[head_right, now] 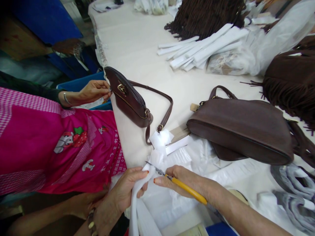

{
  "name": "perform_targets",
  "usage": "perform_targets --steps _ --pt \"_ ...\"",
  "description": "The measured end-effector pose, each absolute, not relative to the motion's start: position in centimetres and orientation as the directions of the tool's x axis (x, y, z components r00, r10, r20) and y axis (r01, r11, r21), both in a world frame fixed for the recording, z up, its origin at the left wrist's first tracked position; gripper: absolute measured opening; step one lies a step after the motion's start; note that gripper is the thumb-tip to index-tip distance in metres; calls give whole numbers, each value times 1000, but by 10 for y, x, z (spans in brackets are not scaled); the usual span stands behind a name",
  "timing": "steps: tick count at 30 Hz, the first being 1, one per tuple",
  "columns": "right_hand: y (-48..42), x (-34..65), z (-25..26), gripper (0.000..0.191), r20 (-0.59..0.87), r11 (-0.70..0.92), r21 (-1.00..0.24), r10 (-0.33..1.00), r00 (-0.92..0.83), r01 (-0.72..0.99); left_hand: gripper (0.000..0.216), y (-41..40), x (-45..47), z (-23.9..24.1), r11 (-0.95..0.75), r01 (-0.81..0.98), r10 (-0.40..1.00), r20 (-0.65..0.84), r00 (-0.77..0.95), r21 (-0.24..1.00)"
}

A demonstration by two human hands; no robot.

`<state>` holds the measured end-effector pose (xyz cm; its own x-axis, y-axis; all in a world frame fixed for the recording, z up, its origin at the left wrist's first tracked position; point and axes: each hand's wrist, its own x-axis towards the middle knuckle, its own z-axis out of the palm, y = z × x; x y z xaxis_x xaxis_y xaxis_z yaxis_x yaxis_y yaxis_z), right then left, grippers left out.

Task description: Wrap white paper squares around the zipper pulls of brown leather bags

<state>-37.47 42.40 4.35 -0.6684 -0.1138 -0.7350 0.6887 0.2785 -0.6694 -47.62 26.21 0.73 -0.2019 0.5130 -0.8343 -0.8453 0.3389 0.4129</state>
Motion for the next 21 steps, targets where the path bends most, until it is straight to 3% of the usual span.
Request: perform_targets --steps 7,11,16,18,21 --pt "422 -363 27 51 -757 217 -650 -100 -645 729 17 261 -478 3 351 -849 492 -849 -191 394" --pt "423 -346 41 52 -659 67 -752 -102 -745 656 20 251 -469 25 294 -808 561 -777 -287 511" --pt "400 -336 85 43 -553 -311 -817 184 -812 486 26 245 -439 65 289 -747 648 -697 -308 599" --pt "388 -338 94 41 -529 -388 -824 270 -804 412 29 247 -427 75 297 -740 653 -694 -303 603" --pt "379 -341 98 38 -534 -418 -816 282 -797 399 34 252 -418 83 269 -728 643 -680 -352 631"
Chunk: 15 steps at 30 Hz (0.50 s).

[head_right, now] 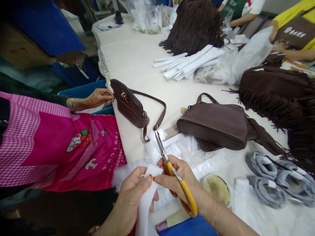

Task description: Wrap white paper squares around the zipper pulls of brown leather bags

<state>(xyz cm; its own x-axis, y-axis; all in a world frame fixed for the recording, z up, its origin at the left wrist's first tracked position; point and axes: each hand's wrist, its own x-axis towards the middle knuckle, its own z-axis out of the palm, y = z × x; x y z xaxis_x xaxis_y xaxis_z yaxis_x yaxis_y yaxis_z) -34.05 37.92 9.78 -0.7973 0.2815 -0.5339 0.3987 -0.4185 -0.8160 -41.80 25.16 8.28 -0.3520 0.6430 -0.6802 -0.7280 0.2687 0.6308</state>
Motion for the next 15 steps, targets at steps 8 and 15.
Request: perform_targets --steps 8,15 --pt "402 -351 101 39 -443 -304 -894 504 -741 328 27 252 -415 95 247 -787 700 -665 -259 566" --pt "419 -343 101 44 -431 -9 -869 505 -748 495 21 267 -423 87 162 -794 612 -691 -385 586"
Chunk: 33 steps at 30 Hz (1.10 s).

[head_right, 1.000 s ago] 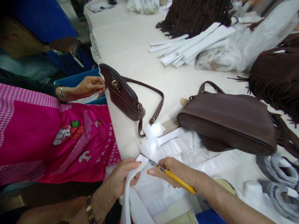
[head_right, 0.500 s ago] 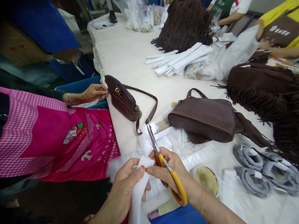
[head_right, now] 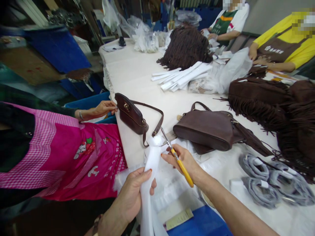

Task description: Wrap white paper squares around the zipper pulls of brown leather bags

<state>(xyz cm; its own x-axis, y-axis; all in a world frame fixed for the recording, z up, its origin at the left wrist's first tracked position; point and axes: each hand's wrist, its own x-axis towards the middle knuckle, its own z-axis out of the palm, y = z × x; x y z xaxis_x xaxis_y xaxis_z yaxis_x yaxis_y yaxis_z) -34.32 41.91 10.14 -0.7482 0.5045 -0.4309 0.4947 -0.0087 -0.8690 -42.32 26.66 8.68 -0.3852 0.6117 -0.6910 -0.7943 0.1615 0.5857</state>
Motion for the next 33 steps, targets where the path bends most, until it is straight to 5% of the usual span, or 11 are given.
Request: perform_targets --steps 5,8,17,33 --pt "429 -301 115 53 -542 116 -826 106 -834 552 20 269 -437 74 133 -751 631 -640 -439 646" --pt "430 -294 118 62 -618 144 -779 -6 -786 611 20 270 -439 71 157 -743 647 -637 -420 650" --pt "433 -320 111 65 -662 327 -718 -46 -748 615 18 267 -443 64 259 -713 688 -643 -337 652" --pt "434 -317 102 74 -676 299 -717 -79 -733 630 18 274 -450 61 348 -687 669 -683 -294 638"
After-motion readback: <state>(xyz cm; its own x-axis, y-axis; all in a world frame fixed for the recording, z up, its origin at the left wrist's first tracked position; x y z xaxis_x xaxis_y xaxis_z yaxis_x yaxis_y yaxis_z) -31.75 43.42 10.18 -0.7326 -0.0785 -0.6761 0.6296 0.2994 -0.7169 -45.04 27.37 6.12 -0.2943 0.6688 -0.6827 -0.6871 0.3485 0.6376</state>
